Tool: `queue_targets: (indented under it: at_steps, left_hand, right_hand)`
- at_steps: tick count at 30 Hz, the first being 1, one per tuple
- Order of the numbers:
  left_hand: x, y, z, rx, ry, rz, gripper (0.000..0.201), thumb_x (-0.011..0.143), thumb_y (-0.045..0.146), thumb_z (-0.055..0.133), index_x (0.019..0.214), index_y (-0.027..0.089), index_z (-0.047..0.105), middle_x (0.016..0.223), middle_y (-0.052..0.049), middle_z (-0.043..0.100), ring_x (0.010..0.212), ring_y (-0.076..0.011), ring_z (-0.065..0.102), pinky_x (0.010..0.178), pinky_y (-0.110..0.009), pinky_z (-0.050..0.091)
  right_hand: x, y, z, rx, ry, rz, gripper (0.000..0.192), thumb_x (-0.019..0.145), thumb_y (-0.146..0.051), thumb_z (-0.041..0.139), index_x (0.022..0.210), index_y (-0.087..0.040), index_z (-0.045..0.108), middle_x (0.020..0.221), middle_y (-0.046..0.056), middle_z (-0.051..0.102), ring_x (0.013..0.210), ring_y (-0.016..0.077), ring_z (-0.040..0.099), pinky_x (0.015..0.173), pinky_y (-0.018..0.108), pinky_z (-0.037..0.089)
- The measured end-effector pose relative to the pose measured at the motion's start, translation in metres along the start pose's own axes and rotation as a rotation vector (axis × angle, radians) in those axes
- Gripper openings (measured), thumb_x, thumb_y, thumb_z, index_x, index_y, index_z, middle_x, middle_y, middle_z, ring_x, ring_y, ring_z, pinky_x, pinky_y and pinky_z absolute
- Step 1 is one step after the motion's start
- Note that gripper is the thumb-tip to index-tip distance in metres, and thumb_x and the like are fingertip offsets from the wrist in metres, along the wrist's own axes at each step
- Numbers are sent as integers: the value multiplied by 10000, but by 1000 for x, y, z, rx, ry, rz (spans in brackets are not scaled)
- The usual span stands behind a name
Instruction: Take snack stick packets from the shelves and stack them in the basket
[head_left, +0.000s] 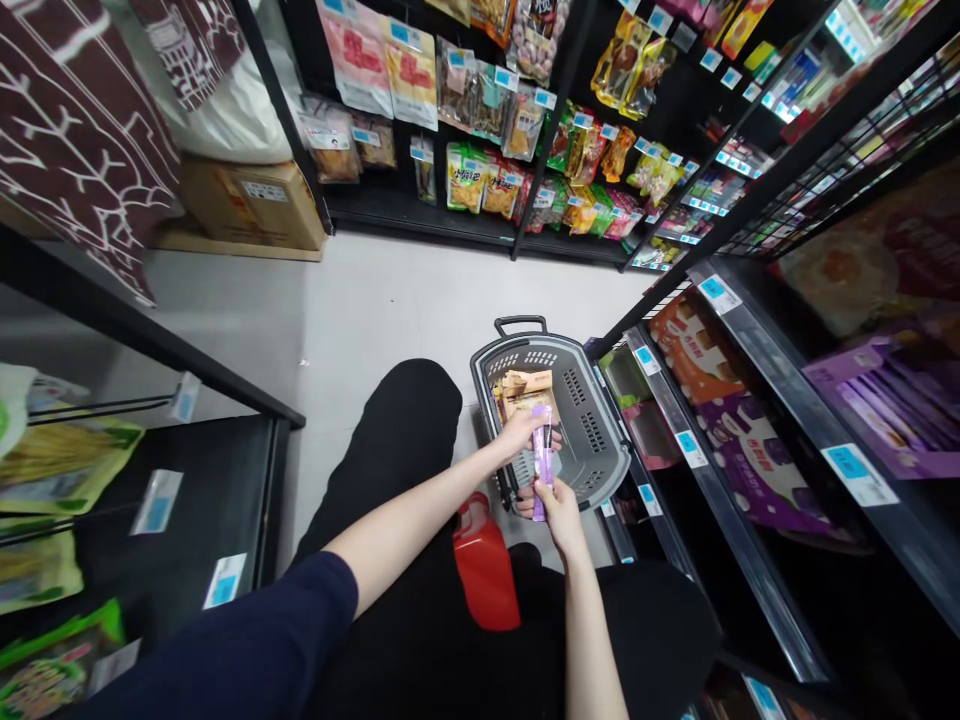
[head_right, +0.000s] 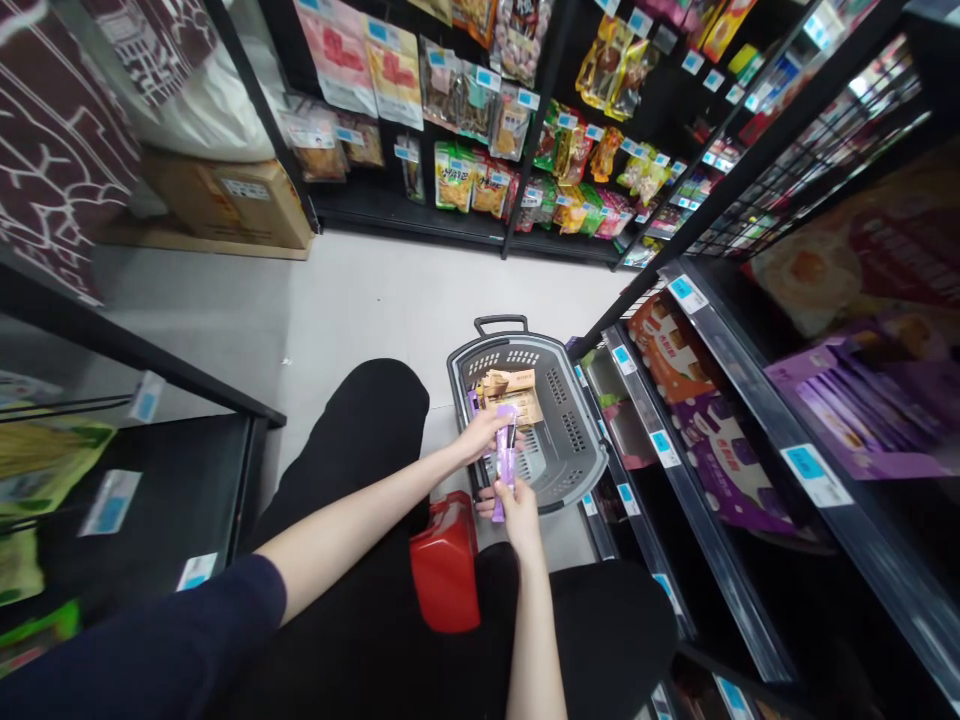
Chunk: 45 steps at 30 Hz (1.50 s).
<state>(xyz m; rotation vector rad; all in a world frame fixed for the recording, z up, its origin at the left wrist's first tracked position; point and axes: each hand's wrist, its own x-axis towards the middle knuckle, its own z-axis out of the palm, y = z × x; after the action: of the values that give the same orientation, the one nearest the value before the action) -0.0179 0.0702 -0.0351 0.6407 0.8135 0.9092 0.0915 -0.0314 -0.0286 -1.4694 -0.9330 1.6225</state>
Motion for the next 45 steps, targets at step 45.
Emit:
queue_targets:
  at_steps: [45]
  left_hand:
    - [-8,-15,15,203,-184,-40,213,629,280,722,737,102,678,653,-67,690,583,-175,636,554,-249,473]
  right_hand:
    - [16,11,-12,100,200,-67,390,585,-476,673,759,-137,588,583,16,620,531,170,595,526,285,478]
